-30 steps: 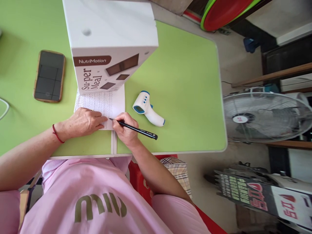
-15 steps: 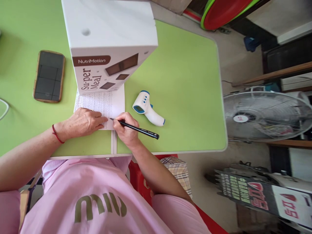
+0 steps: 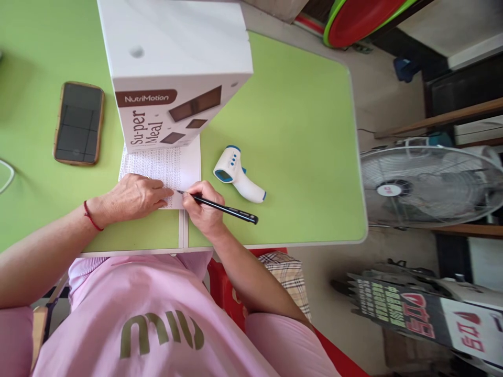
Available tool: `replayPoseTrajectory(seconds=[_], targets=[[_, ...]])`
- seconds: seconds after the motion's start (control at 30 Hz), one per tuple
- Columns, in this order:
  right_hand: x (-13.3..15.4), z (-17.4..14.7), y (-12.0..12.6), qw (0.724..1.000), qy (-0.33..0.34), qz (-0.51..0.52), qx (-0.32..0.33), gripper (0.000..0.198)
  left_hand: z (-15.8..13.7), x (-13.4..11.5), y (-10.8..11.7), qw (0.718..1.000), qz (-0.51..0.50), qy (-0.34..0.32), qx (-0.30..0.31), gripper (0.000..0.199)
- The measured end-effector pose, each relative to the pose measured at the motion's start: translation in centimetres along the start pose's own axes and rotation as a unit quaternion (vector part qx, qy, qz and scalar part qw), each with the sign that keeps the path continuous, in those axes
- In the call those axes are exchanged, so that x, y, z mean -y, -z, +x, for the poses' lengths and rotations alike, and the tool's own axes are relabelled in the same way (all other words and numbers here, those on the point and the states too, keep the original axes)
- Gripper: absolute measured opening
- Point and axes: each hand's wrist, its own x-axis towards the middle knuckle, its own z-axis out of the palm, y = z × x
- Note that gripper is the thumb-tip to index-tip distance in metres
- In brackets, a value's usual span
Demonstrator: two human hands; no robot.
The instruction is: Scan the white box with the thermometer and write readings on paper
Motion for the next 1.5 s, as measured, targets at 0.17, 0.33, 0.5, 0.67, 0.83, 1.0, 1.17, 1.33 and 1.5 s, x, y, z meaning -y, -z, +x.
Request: replayPoseTrajectory(seconds=[0.17,0.33,0.5,0.67,0.83,1.0,1.17,1.33,1.5], targets=[[-0.01,-0.05,-0.02,1.0,-0.012,0.006,-0.016,0.014,-0.04,0.02,0.08,1.0,0.001,-0.002,-0.006,0.019],[-0.2,-0.25,-0.02,1.0,-0.023,-0.003,-0.009,0.015,0.02,0.03,0.05,1.0,0.004,-0.001,-0.01,0.018],[-0.42,-0.36,-0.01,0.999,-0.017,-0.024,-0.012,0.014,0.04,-0.04,0.04,1.0,0.009,0.001,-0.004,0.018],[-0.23,-0.17,-0.01,1.0,0.002,-0.011,-0.013,0.014,0.0,-0.09,-0.02,1.0,0.009,0.0,-0.006,0.019],[-0.05,-0.1,-0.03,1.0,-0.002,-0.012,-0.01,0.014,0.05,-0.09,0.0,1.0,0.009,0.002,-0.003,0.019],[-0.21,-0.23,0.04,1.0,-0.007,0.003,-0.021,0.015,0.02,-0.07,0.08,1.0,0.012,0.0,0.001,0.018],[-0.28,-0.18,0.03,1.0,-0.021,0.015,-0.01,0.013,0.02,-0.01,0.02,1.0,0.021,-0.006,0.001,0.018],[-0.08,0.03,-0.02,1.0,-0.005,0.0,-0.014,0.014,-0.01,-0.03,-0.03,1.0,0.014,-0.009,-0.009,0.019],[-0.11,0.07,0.18,1.0,-0.008,-0.003,0.006,0.014,0.01,-0.07,-0.04,1.0,-0.004,-0.004,-0.001,0.019]])
